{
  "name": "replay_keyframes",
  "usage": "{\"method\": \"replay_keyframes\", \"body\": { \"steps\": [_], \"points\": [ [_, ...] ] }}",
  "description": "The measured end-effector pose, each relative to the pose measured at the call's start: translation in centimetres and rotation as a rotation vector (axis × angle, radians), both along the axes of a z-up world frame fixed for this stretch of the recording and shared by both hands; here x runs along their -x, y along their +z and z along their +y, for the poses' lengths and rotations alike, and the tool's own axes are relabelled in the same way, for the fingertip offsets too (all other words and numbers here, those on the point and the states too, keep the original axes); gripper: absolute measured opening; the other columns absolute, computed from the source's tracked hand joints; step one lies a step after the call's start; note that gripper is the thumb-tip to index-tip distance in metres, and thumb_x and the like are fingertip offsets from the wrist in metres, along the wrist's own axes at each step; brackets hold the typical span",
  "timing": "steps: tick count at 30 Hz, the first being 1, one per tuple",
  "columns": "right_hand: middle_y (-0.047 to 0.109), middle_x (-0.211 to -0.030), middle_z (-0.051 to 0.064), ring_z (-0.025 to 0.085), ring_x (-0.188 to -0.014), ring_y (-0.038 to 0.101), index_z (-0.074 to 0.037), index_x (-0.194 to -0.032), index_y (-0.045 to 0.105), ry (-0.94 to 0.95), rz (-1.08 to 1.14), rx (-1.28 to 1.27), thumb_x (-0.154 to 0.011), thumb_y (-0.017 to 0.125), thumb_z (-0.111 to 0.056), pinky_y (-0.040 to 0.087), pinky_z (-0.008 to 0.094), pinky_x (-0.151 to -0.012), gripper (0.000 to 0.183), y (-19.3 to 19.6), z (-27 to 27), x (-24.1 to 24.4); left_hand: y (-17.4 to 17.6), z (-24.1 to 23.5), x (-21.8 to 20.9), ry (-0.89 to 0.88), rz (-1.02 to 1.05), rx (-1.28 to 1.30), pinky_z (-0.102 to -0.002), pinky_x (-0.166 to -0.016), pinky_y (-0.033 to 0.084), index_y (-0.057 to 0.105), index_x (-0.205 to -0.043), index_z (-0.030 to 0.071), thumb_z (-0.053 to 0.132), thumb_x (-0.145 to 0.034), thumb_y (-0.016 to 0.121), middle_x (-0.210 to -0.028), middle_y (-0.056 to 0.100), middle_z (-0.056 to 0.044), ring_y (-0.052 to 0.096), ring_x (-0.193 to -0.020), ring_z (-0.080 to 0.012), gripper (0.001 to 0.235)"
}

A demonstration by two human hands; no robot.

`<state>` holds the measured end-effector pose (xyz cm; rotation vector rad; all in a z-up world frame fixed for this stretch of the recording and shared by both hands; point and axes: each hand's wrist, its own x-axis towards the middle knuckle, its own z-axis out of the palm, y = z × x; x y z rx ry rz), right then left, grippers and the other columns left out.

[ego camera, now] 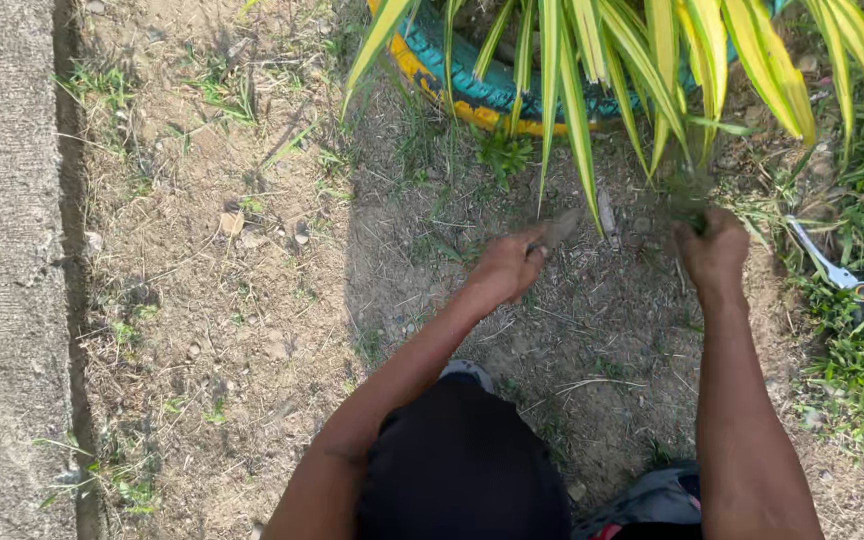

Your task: The person clears weeds from the soil around the base of a potted plant using a small handheld knife and their hands.

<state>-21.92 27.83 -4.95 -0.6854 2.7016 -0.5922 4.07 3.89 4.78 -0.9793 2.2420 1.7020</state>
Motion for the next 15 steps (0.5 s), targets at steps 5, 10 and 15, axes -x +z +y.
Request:
{"method": "replay_keyframes", "body": {
  "steps": [5, 10, 15],
  "points": [
    [0.054, -0.138, 0.028, 0.039, -0.121, 0.06, -0.002, -0.142, 0.062, 0.127, 0.233, 0.182, -0.089, 0.079, 0.0, 0.055, 0.045, -0.104, 0.056, -1.0, -3.7, -0.1, -0.6, 1.7, 4.9, -0.181, 0.052, -0.181, -0.042, -0.052, 0.06, 0.058, -0.145, 0.011, 0.024, -0.1, 0.051, -0.071, 0.069, -0.016, 0.064, -0.043, -0.0191, 0.047],
    [0.054, -0.133, 0.025, 0.039, -0.115, 0.062, -0.006, -0.13, 0.064, 0.032, -0.015, 0.207, -0.088, 0.068, 0.002, 0.059, 0.042, -0.097, 0.042, -0.3, -5.6, 0.6, -3.5, 2.1, 10.1, -0.187, -0.034, -0.178, -0.041, -0.054, 0.065, 0.05, -0.149, 0.01, 0.021, -0.103, 0.048, -0.086, 0.073, -0.008, 0.063, -0.044, -0.0187, 0.048],
    [0.058, -0.123, 0.033, 0.045, -0.094, 0.067, 0.0, -0.135, 0.056, 0.285, 0.17, -0.08, -0.102, 0.055, -0.006, 0.06, 0.049, -0.077, 0.033, -0.3, -5.4, 1.9, -2.8, 1.7, 13.4, -0.234, -0.174, -0.168, -0.037, -0.059, 0.062, 0.047, -0.149, 0.015, 0.023, -0.098, 0.05, -0.078, 0.075, -0.015, 0.066, -0.046, -0.0189, 0.052]
  ]
}}
